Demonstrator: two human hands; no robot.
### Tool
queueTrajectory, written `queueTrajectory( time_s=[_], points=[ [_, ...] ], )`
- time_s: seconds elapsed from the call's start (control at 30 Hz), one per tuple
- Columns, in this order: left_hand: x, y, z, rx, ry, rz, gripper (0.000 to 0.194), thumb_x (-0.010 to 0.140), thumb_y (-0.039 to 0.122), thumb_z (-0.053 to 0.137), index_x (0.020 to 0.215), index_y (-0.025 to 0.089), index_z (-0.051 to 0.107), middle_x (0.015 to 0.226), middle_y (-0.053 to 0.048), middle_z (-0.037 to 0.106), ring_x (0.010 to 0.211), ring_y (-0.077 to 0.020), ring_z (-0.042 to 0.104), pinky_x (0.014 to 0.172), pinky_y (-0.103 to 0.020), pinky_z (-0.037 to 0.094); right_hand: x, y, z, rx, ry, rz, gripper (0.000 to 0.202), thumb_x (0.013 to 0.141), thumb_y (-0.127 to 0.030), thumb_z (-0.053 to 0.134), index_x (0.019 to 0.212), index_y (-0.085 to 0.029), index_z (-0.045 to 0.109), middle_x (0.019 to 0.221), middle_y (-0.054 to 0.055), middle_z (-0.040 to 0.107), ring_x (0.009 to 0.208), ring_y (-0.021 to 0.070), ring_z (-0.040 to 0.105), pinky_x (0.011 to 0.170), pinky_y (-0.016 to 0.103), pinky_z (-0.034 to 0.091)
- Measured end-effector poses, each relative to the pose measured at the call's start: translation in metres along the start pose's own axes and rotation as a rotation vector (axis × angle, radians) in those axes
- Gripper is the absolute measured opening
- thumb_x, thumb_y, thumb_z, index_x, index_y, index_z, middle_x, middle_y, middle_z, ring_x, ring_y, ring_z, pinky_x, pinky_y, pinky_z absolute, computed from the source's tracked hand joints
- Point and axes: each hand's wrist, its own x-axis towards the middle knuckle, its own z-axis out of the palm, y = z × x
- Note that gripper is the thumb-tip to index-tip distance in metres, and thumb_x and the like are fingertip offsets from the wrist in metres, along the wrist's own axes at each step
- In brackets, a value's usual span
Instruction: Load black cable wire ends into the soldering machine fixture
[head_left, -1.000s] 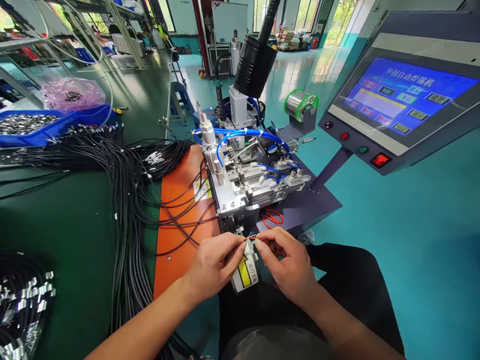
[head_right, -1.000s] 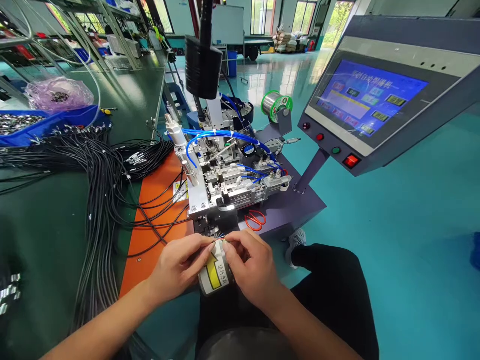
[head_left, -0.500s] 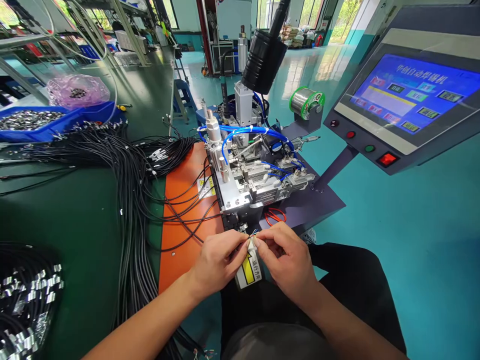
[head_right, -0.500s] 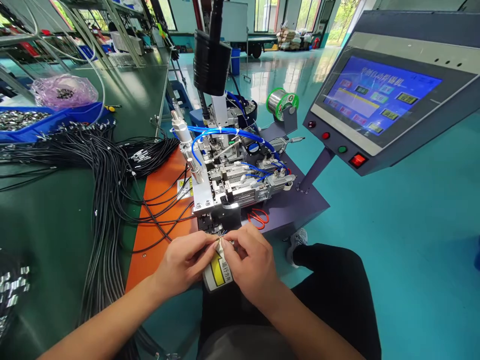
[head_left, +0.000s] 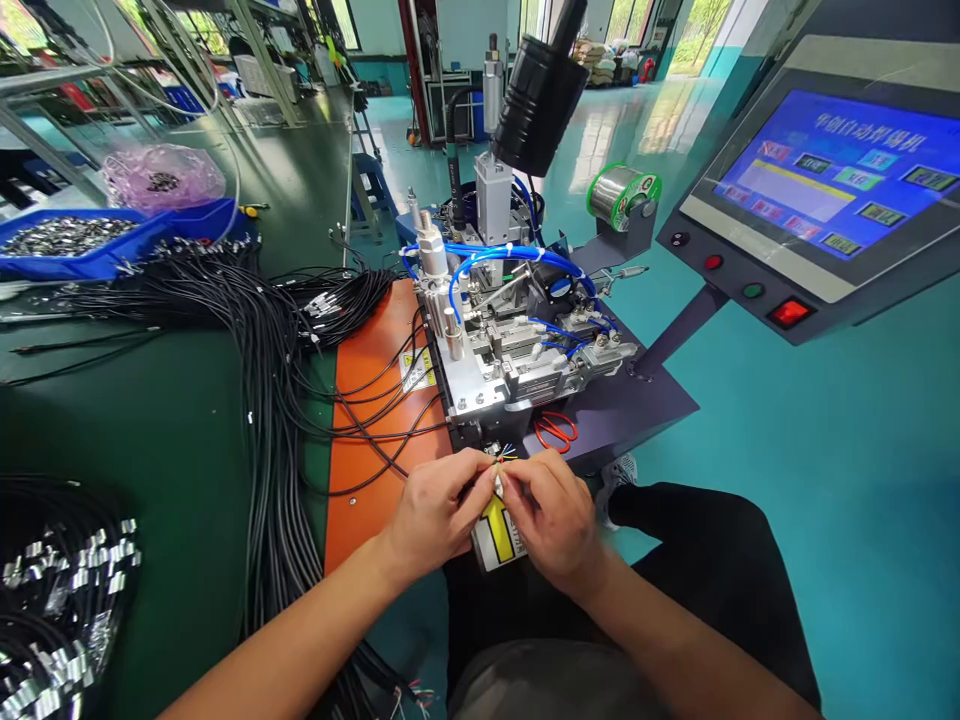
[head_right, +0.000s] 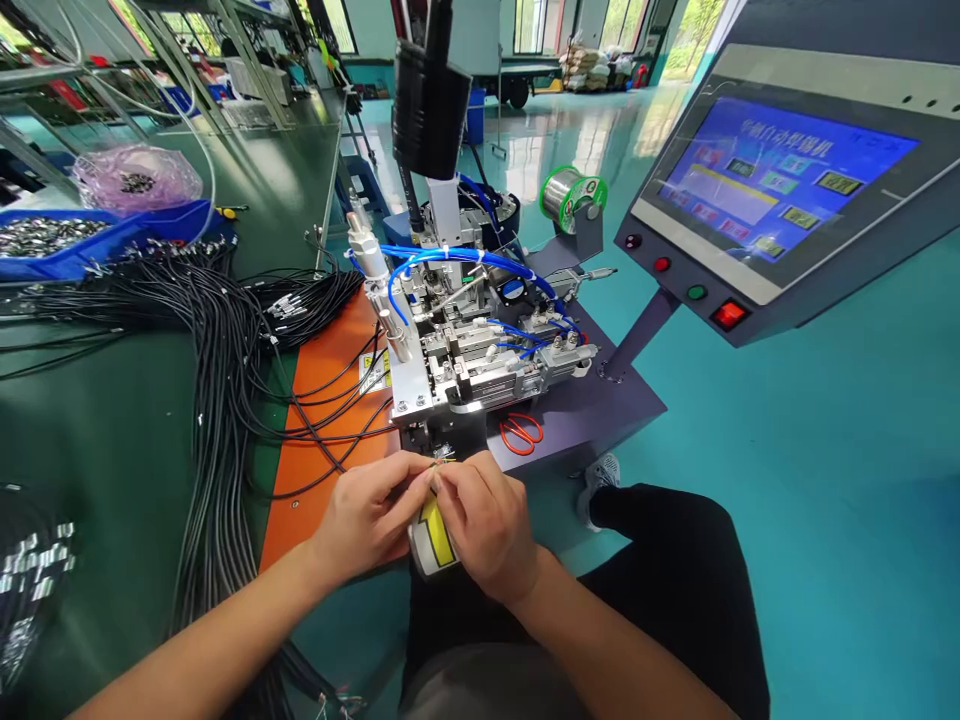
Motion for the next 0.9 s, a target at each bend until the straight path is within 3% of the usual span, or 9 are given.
queueTrajectory(
  time_s=[0.13, 0.3, 0.37, 0.5, 0.9],
  points=[
    [0.001, 0.000, 0.000, -0.003, 0.009, 0.001, 0.015, 0.095, 0.023, 0.052, 0.094, 0.016, 0.066, 0.079, 0.000, 0.069, 0.068, -0.0104, 0.062, 0.064, -0.021, 0.046, 0.000, 0.000, -0.011, 0.236, -0.048, 0.171, 0.012, 0.095, -0.025, 0.056, 0.091, -0.020, 0.067, 0.081, 0.004, 0.061, 0.072, 0.0153, 0.058, 0.064, 0.028, 0.044],
    [0.001, -0.002, 0.001, -0.015, -0.002, 0.023, 0.013, 0.094, 0.022, 0.054, 0.092, 0.016, 0.065, 0.075, 0.000, 0.068, 0.064, -0.0098, 0.060, 0.062, -0.020, 0.045, 0.009, 0.006, -0.022, 0.641, -0.139, 0.710, 0.027, 0.093, -0.044, 0.057, 0.087, -0.019, 0.063, 0.057, -0.004, 0.049, 0.049, 0.0101, 0.044, 0.046, 0.023, 0.033],
    [0.001, -0.001, 0.001, -0.019, 0.001, 0.030, 0.013, 0.094, 0.022, 0.053, 0.091, 0.016, 0.065, 0.076, 0.000, 0.068, 0.064, -0.0100, 0.060, 0.062, -0.020, 0.046, 0.015, 0.008, -0.023, 0.791, -0.229, 0.819, 0.032, 0.091, -0.049, 0.057, 0.083, -0.018, 0.060, 0.056, -0.005, 0.047, 0.044, 0.0075, 0.038, 0.042, 0.022, 0.026],
    [0.002, 0.000, 0.002, -0.015, 0.003, 0.031, 0.015, 0.095, 0.022, 0.052, 0.091, 0.016, 0.065, 0.076, -0.001, 0.068, 0.065, -0.0108, 0.061, 0.062, -0.021, 0.046, 0.024, 0.006, -0.024, 0.934, -0.319, 0.854, 0.033, 0.090, -0.046, 0.060, 0.078, -0.016, 0.058, 0.064, -0.004, 0.050, 0.046, 0.0049, 0.036, 0.041, 0.020, 0.022],
    [0.002, 0.000, 0.002, 0.005, -0.005, 0.062, 0.015, 0.095, 0.021, 0.051, 0.092, 0.016, 0.065, 0.074, 0.000, 0.066, 0.062, -0.0099, 0.056, 0.060, -0.021, 0.042, 0.028, 0.009, -0.028, 0.860, -0.405, 0.779, 0.025, 0.094, -0.038, 0.056, 0.081, -0.017, 0.059, 0.055, -0.006, 0.043, 0.049, 0.0073, 0.035, 0.044, 0.020, 0.024]
  ],
)
